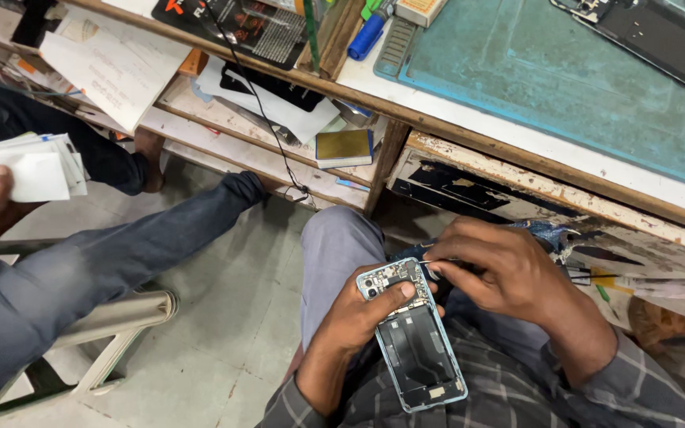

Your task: The person uses tweezers to manipulate small internal components and ribbon cables inside a disassembled smartphone chassis. They carefully lift and adjust connectors on the motherboard while holding the device steady with their other hand.

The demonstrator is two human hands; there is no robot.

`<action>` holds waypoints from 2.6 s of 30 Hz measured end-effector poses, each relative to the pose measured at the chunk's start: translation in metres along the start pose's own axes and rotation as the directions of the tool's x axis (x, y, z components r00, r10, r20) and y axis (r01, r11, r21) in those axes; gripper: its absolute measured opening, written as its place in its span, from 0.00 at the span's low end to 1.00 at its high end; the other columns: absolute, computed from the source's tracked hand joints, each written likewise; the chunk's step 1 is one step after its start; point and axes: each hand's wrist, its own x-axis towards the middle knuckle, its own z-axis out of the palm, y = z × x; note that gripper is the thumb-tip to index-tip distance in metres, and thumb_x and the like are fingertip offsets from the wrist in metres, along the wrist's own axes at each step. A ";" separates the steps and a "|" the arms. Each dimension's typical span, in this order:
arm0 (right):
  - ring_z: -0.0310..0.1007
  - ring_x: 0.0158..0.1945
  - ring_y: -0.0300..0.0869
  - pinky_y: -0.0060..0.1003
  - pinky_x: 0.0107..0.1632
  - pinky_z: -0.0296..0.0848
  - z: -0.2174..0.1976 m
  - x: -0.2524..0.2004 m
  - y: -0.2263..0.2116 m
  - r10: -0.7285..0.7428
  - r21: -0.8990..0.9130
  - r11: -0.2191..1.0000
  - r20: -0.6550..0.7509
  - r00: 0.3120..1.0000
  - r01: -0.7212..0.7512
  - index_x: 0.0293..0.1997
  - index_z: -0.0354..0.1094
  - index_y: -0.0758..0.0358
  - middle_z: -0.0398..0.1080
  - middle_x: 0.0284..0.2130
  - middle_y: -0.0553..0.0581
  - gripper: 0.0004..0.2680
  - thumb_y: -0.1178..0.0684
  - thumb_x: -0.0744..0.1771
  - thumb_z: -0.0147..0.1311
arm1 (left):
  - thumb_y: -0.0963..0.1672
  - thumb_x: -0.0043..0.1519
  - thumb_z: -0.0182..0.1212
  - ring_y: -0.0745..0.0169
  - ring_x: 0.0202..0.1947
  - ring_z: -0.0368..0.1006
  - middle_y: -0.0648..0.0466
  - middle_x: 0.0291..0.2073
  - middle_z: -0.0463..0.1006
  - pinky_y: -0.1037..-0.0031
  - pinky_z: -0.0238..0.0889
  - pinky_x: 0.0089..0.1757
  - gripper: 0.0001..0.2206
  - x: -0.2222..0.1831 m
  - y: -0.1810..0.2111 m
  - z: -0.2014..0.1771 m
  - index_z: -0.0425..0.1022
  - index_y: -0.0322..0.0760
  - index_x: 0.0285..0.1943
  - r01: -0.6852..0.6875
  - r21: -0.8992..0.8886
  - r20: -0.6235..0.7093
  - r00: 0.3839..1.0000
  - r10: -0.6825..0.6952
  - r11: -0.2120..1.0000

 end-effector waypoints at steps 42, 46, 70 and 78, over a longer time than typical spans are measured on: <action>0.79 0.39 0.45 0.40 0.42 0.78 -0.002 -0.292 0.069 0.793 -0.548 0.358 -0.249 0.556 -0.756 0.53 0.75 0.46 0.76 0.36 0.51 0.11 0.44 0.67 0.56 | 0.41 0.59 0.65 0.43 0.35 0.83 0.43 0.44 0.82 0.58 0.80 0.39 0.17 0.025 0.007 -0.006 0.73 0.24 0.54 0.177 -0.039 -0.018 0.984 -0.178 0.983; 0.79 0.38 0.45 0.40 0.42 0.77 0.019 -0.389 0.100 0.796 -0.488 0.294 -0.352 0.493 -0.822 0.50 0.75 0.50 0.76 0.34 0.53 0.09 0.46 0.67 0.56 | 0.41 0.61 0.64 0.44 0.36 0.84 0.41 0.40 0.82 0.59 0.79 0.40 0.15 0.023 0.012 -0.010 0.73 0.23 0.53 0.125 -0.047 -0.042 0.991 -0.127 0.991; 0.76 0.32 0.45 0.36 0.40 0.74 0.075 -0.421 0.081 0.611 -0.043 0.450 -0.714 0.343 -0.892 0.46 0.77 0.65 0.75 0.30 0.63 0.06 0.55 0.72 0.54 | 0.44 0.63 0.65 0.67 0.38 0.76 0.52 0.36 0.82 0.75 0.70 0.41 0.14 0.002 -0.013 -0.003 0.80 0.27 0.54 0.070 0.498 -0.051 0.997 -0.051 0.864; 0.76 0.33 0.48 0.38 0.37 0.73 0.034 -0.324 0.025 0.482 -0.082 0.662 -0.715 0.506 -0.745 0.50 0.77 0.63 0.76 0.37 0.61 0.06 0.55 0.70 0.57 | 0.43 0.62 0.64 0.51 0.36 0.84 0.45 0.35 0.83 0.64 0.78 0.39 0.15 0.012 -0.029 0.040 0.74 0.26 0.54 0.005 0.190 0.003 1.000 -0.005 0.982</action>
